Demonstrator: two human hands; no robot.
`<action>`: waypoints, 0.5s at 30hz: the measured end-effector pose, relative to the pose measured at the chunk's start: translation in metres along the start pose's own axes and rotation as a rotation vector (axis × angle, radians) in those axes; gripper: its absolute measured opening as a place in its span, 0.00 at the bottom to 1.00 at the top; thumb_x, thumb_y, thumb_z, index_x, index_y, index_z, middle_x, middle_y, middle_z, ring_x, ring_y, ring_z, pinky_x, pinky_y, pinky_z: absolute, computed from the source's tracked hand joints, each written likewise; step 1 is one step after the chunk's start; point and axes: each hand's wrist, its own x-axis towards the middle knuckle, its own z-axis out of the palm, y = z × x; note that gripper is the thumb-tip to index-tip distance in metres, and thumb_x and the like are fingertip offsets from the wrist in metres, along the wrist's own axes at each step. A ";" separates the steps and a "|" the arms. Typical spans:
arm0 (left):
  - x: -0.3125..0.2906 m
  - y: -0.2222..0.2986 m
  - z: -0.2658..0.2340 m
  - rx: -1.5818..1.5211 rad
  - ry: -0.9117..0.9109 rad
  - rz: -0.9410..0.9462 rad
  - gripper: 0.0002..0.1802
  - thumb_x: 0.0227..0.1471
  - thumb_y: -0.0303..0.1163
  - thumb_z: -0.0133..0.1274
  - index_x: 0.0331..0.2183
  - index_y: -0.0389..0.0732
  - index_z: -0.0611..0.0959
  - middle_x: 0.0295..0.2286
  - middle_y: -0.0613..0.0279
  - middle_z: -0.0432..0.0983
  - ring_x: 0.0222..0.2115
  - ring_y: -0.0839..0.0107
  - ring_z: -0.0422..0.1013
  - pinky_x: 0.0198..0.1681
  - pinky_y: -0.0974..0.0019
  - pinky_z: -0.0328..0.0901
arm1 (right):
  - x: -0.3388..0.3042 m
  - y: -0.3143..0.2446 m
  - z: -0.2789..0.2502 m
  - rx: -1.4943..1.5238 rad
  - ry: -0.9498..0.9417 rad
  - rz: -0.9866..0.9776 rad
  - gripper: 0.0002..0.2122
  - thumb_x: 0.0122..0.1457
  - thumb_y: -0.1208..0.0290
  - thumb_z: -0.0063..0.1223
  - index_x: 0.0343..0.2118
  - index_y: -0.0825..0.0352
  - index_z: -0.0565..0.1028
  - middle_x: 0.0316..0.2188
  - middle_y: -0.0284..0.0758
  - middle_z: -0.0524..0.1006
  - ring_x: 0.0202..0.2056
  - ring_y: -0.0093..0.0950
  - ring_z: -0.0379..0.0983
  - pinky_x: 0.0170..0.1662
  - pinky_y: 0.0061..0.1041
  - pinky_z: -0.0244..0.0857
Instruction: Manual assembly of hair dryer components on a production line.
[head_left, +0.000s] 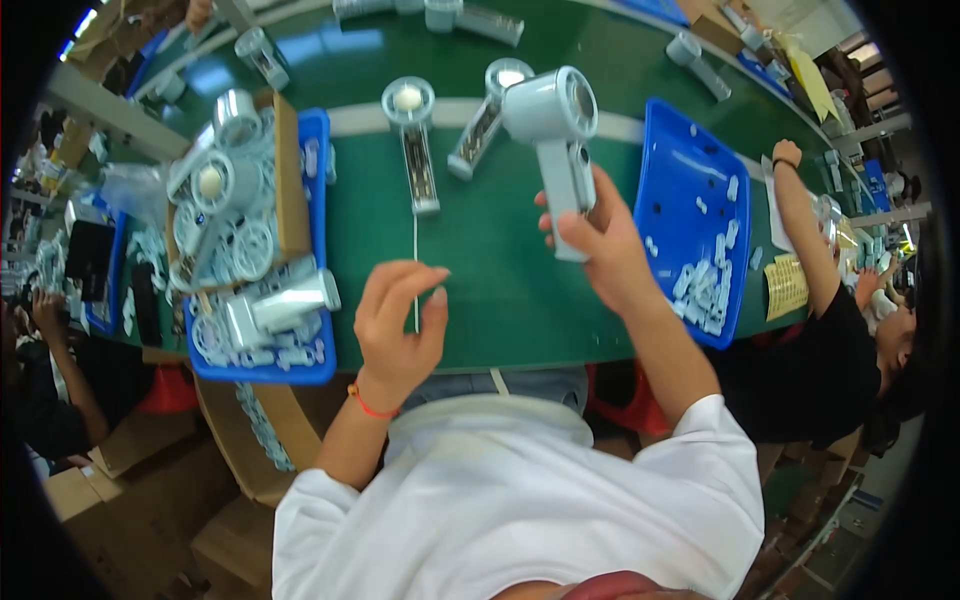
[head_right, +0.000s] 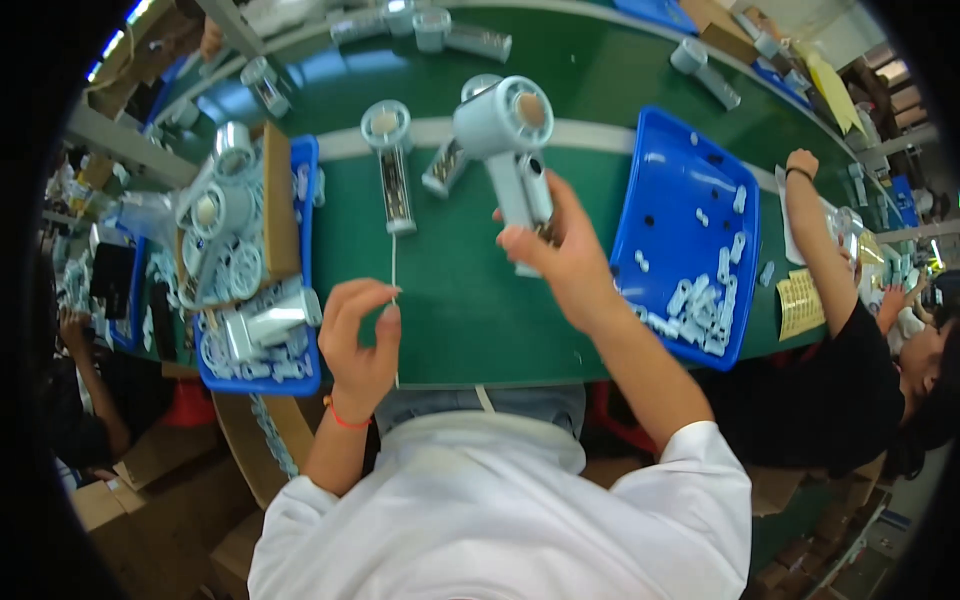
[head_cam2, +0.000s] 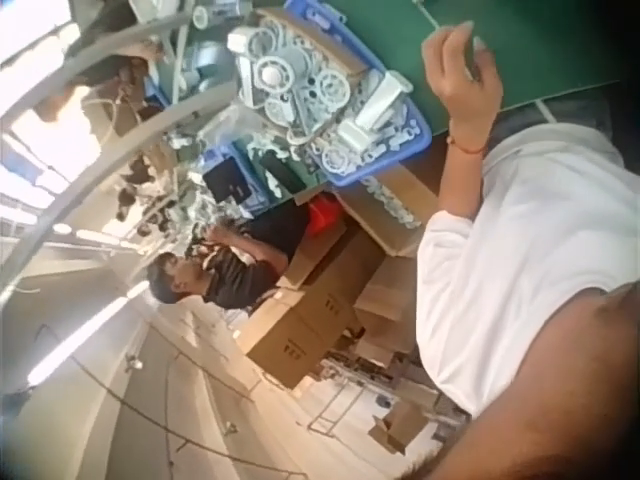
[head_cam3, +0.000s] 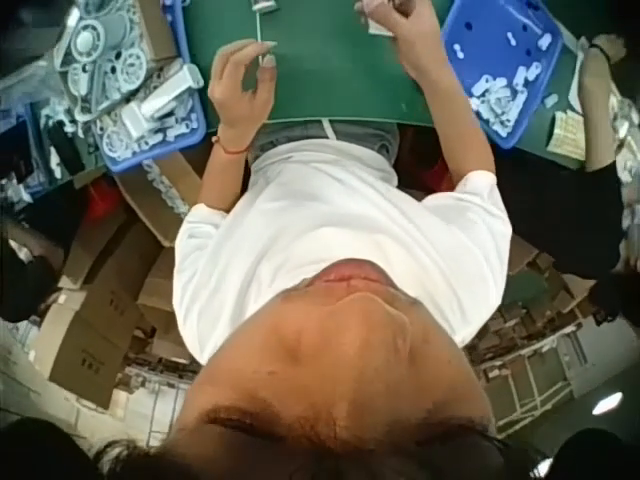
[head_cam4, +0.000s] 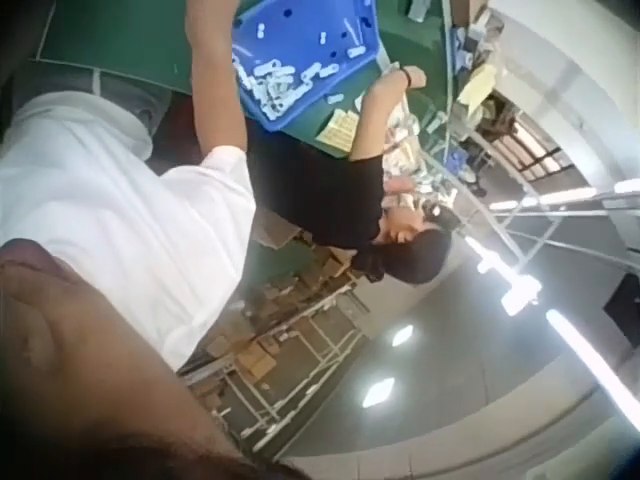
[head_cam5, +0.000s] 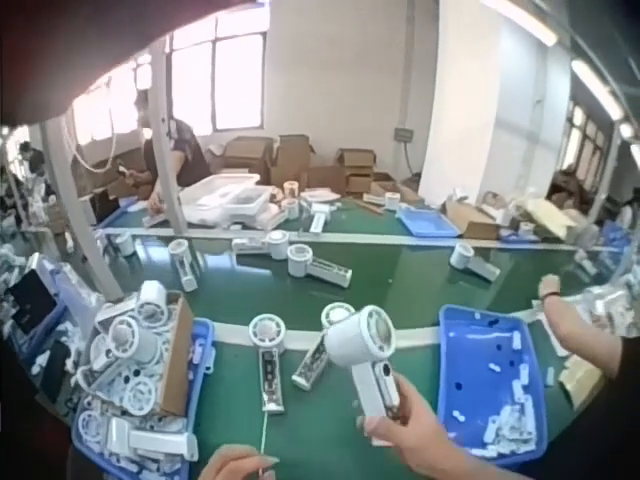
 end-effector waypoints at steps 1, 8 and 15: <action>0.016 0.001 0.000 0.011 0.015 0.036 0.10 0.39 0.19 0.53 0.31 0.36 0.78 0.26 0.54 0.72 0.26 0.59 0.70 0.29 0.66 0.65 | 0.028 -0.009 -0.008 -0.076 0.005 -0.036 0.31 0.49 0.67 0.58 0.55 0.68 0.57 0.39 0.38 0.71 0.35 0.24 0.70 0.36 0.23 0.65; 0.159 -0.015 0.053 0.045 -0.280 -0.143 0.11 0.46 0.29 0.50 0.35 0.41 0.78 0.21 0.56 0.73 0.21 0.59 0.70 0.28 0.61 0.64 | 0.232 0.011 -0.148 -0.744 0.640 -0.158 0.22 0.43 0.68 0.57 0.44 0.68 0.72 0.34 0.40 0.74 0.35 0.34 0.71 0.40 0.29 0.64; 0.265 -0.133 0.159 0.275 -0.677 -0.282 0.28 0.53 0.47 0.43 0.54 0.48 0.65 0.26 0.51 0.77 0.24 0.60 0.73 0.32 0.61 0.67 | 0.196 -0.045 -0.149 -0.915 0.440 -0.496 0.15 0.52 0.66 0.52 0.42 0.66 0.74 0.40 0.36 0.74 0.40 0.28 0.70 0.45 0.25 0.63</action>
